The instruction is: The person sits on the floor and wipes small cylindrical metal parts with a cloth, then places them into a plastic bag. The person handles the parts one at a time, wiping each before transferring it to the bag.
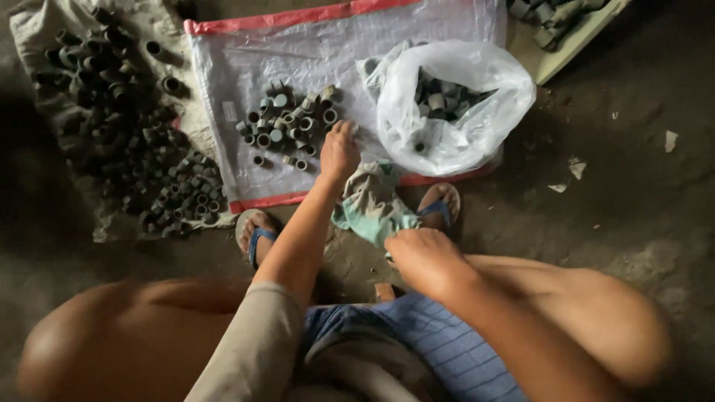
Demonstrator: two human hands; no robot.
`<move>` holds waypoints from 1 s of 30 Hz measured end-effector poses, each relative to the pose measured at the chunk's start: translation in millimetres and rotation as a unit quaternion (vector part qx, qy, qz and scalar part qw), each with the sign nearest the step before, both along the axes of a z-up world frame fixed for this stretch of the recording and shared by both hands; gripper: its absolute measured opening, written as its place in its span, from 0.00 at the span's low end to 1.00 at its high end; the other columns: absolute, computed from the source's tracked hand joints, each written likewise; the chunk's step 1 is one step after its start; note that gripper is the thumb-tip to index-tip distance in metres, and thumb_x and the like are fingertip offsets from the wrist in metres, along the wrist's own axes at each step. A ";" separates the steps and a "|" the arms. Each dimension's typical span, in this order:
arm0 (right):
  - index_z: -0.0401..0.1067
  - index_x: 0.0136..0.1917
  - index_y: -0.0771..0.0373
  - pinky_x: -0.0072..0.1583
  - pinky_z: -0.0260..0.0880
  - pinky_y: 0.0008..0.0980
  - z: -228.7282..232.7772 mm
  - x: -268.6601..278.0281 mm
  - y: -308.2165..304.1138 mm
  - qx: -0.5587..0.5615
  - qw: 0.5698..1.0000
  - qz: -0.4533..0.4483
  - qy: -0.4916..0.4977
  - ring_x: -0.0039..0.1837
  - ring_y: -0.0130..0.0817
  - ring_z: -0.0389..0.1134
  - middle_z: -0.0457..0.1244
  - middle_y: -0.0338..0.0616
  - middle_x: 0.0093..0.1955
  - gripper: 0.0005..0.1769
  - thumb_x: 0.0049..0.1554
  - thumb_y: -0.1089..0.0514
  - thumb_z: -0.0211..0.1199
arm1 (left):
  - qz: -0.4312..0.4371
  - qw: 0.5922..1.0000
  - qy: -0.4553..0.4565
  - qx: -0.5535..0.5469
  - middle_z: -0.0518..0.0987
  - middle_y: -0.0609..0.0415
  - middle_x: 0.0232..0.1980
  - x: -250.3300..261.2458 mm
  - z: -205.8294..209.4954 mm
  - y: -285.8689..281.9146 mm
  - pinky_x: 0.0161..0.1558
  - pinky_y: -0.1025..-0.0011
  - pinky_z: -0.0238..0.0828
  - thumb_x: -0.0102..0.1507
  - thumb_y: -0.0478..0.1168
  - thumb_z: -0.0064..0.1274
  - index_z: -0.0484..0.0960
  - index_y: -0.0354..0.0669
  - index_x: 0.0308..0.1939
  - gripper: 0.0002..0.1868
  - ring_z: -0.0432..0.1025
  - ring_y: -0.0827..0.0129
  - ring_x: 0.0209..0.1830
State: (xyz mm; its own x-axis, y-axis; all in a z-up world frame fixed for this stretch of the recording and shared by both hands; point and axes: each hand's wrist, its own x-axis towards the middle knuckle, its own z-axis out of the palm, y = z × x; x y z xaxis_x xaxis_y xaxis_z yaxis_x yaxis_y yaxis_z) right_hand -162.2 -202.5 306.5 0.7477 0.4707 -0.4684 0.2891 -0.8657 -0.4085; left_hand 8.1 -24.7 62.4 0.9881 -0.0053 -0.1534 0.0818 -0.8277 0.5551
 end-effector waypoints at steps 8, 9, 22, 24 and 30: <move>0.72 0.34 0.53 0.37 0.75 0.47 -25.0 0.2 -6.0 0.009 0.996 -0.017 -0.087 0.36 0.49 0.74 0.65 0.42 0.30 0.08 0.55 0.56 0.58 | -0.039 0.965 -0.248 -0.082 0.69 0.55 0.35 -16.1 18.4 -62.6 0.37 0.60 0.73 0.53 0.36 0.58 0.73 0.52 0.38 0.12 0.73 0.52 0.36; 0.72 0.34 0.54 0.36 0.75 0.46 -23.4 0.6 -5.2 0.003 0.994 -0.013 -0.106 0.35 0.48 0.73 0.65 0.42 0.29 0.07 0.53 0.57 0.59 | -0.092 0.960 -0.248 -0.092 0.71 0.53 0.35 -24.0 25.2 -72.9 0.36 0.57 0.73 0.53 0.38 0.59 0.76 0.51 0.40 0.13 0.74 0.51 0.34; 0.70 0.30 0.59 0.33 0.71 0.46 -12.7 -3.0 -4.6 -0.005 0.996 -0.004 -0.092 0.32 0.51 0.72 0.66 0.47 0.29 0.11 0.53 0.68 0.56 | -0.222 0.925 -0.297 0.084 0.73 0.55 0.37 -31.9 -0.7 -116.1 0.34 0.57 0.68 0.48 0.47 0.61 0.82 0.53 0.39 0.16 0.71 0.56 0.33; 0.71 0.30 0.60 0.32 0.70 0.48 -14.5 -1.4 -5.1 0.002 0.995 -0.007 -0.103 0.32 0.52 0.71 0.65 0.48 0.28 0.12 0.53 0.68 0.55 | -0.203 0.933 -0.296 0.030 0.71 0.55 0.36 -31.3 47.8 -117.8 0.33 0.57 0.67 0.48 0.49 0.59 0.78 0.54 0.36 0.14 0.70 0.54 0.32; 0.70 0.29 0.60 0.34 0.71 0.50 -26.5 -5.0 -2.6 0.004 0.994 -0.010 -0.108 0.34 0.55 0.72 0.64 0.50 0.28 0.13 0.54 0.68 0.53 | -0.171 0.956 -0.230 -0.060 0.75 0.49 0.53 -0.8 104.5 -145.1 0.44 0.53 0.72 0.53 0.53 0.64 0.73 0.50 0.62 0.35 0.73 0.49 0.49</move>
State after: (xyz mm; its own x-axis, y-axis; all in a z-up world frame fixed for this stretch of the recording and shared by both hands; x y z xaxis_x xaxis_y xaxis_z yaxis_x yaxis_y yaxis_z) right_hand -167.2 -205.1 280.0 0.8394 0.4585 -0.2917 0.3543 -0.8688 -0.3460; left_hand 7.3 -169.8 166.9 0.8884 -0.3303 0.3188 -0.4577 -0.6909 0.5597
